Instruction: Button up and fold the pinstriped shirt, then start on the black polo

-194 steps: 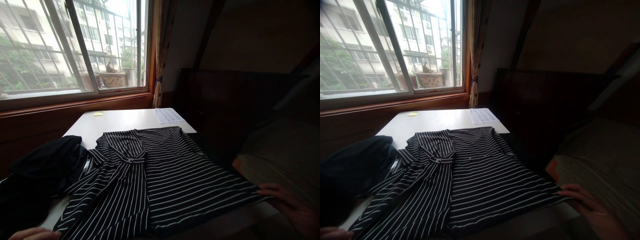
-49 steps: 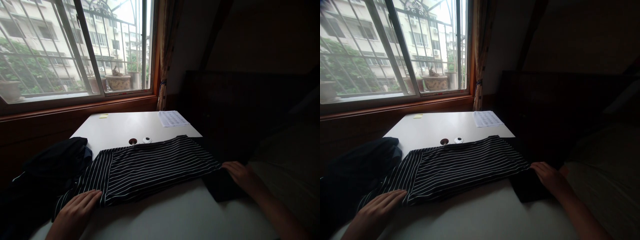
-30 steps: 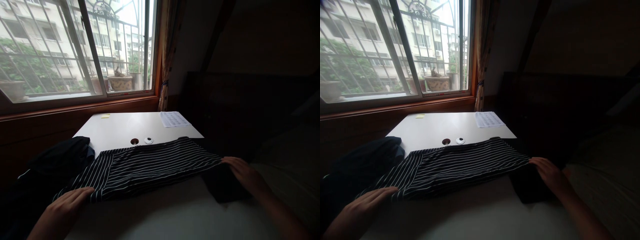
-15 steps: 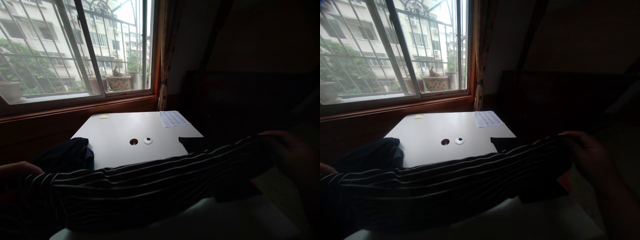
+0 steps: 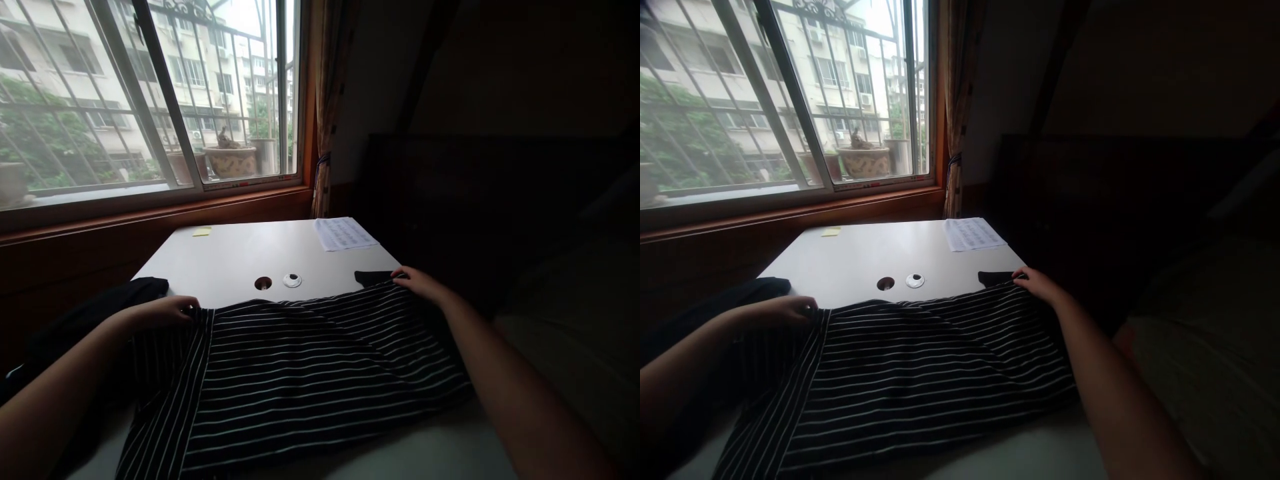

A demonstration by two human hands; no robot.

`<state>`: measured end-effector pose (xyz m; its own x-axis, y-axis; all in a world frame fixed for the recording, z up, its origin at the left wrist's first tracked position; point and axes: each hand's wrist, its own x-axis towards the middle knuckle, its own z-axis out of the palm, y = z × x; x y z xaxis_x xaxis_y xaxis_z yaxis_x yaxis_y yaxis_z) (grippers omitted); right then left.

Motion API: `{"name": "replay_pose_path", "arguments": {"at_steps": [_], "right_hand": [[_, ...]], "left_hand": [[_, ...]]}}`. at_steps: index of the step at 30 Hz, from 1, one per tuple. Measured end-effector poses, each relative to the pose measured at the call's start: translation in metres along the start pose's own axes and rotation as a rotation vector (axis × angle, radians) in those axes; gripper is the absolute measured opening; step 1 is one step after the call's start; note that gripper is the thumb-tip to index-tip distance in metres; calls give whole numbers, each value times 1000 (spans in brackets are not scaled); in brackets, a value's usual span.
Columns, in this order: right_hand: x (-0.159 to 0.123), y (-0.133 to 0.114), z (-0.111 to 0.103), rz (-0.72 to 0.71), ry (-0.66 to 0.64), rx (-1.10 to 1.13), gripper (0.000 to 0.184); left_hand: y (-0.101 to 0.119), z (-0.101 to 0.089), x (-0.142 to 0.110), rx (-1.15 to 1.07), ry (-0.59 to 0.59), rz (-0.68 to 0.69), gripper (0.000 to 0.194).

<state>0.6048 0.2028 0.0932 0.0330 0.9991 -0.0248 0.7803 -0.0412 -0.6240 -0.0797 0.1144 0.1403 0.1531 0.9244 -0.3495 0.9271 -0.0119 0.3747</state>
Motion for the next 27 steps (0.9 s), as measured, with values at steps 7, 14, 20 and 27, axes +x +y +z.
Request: {"name": "replay_pose_path", "arguments": {"at_steps": [7,14,20,27], "right_hand": [[26,20,11,20,169,-69,28],[21,35,24,29,241,-86,31],[20,46,21,55,277,-112,31],[26,55,16,122,324,-195,29]], "left_hand": [[-7,2,45,76,-49,25,42],[5,15,51,123,102,195,43],[18,32,51,96,181,343,43],[0,42,52,110,238,360,36]]}}
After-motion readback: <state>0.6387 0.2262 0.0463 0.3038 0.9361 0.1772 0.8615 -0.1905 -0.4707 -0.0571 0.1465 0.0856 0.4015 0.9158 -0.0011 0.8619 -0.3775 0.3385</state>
